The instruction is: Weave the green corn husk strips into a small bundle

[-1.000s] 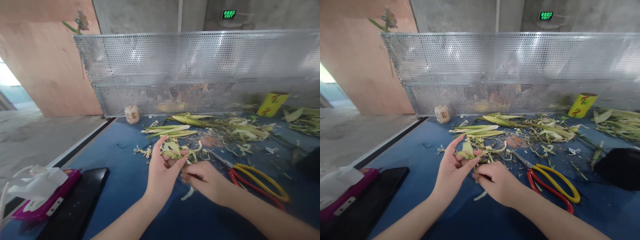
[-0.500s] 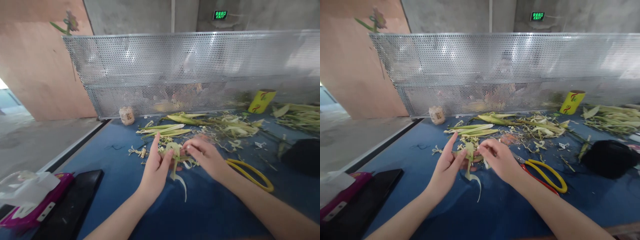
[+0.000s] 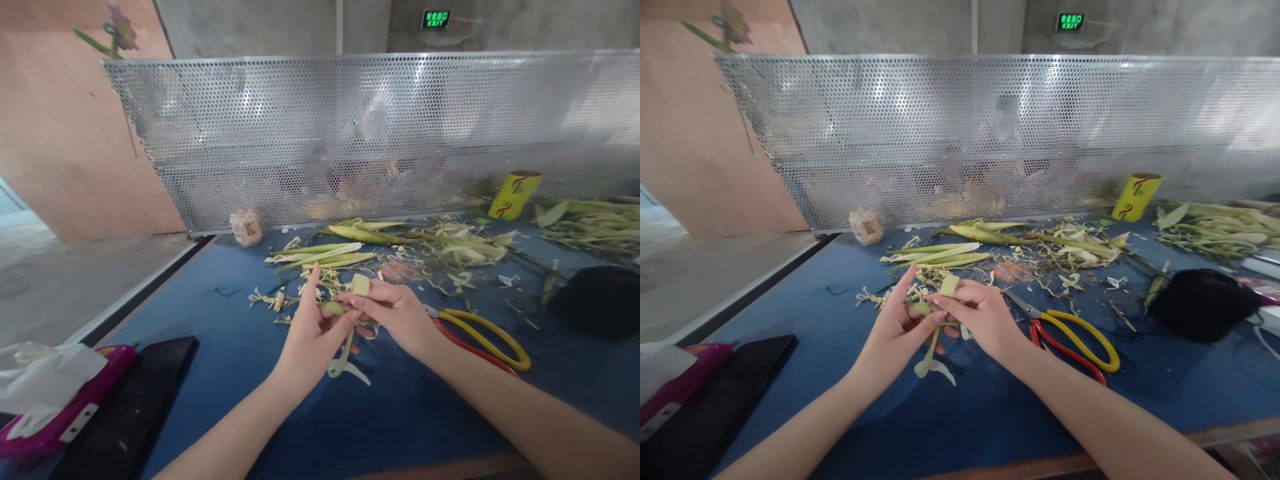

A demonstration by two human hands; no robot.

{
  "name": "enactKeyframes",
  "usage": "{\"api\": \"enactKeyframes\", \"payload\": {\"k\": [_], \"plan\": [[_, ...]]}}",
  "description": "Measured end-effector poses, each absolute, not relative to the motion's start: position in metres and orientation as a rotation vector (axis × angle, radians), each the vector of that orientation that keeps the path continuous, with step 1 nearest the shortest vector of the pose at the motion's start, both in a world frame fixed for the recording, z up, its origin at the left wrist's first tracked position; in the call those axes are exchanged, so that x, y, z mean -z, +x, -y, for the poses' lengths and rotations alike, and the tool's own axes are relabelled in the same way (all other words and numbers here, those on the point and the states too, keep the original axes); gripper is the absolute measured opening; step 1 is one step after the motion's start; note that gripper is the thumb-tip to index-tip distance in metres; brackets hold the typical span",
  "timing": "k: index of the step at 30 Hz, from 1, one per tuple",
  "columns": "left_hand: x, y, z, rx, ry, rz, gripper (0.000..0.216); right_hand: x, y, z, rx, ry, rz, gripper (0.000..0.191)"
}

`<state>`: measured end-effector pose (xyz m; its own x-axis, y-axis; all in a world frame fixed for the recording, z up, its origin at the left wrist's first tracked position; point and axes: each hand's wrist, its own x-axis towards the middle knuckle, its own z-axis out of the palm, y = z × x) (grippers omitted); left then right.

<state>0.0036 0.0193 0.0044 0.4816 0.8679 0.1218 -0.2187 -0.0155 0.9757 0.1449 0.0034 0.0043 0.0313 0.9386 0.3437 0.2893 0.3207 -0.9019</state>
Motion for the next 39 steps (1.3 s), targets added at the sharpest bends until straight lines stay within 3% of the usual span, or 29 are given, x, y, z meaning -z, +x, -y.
{"api": "enactKeyframes", "payload": {"k": [18, 22, 29, 39], "plan": [[-0.007, -0.004, -0.021, -1.030, 1.441, -0.820, 0.079, 0.004, 0.144, -0.011, -1.158, -0.944, 1.311, 0.027], [-0.007, -0.005, -0.018, -1.120, 1.610, -0.874, 0.081, 0.004, 0.137, -0.008, -1.251, -0.928, 1.242, 0.039], [-0.003, -0.006, -0.014, -1.024, 1.875, -0.982, 0.074, 0.008, 0.138, -0.008, -1.306, -0.991, 1.252, 0.024], [-0.005, -0.002, -0.015, -1.139, 1.679, -0.933, 0.081, 0.004, 0.137, -0.005, -1.202, -1.009, 1.260, 0.021]]}}
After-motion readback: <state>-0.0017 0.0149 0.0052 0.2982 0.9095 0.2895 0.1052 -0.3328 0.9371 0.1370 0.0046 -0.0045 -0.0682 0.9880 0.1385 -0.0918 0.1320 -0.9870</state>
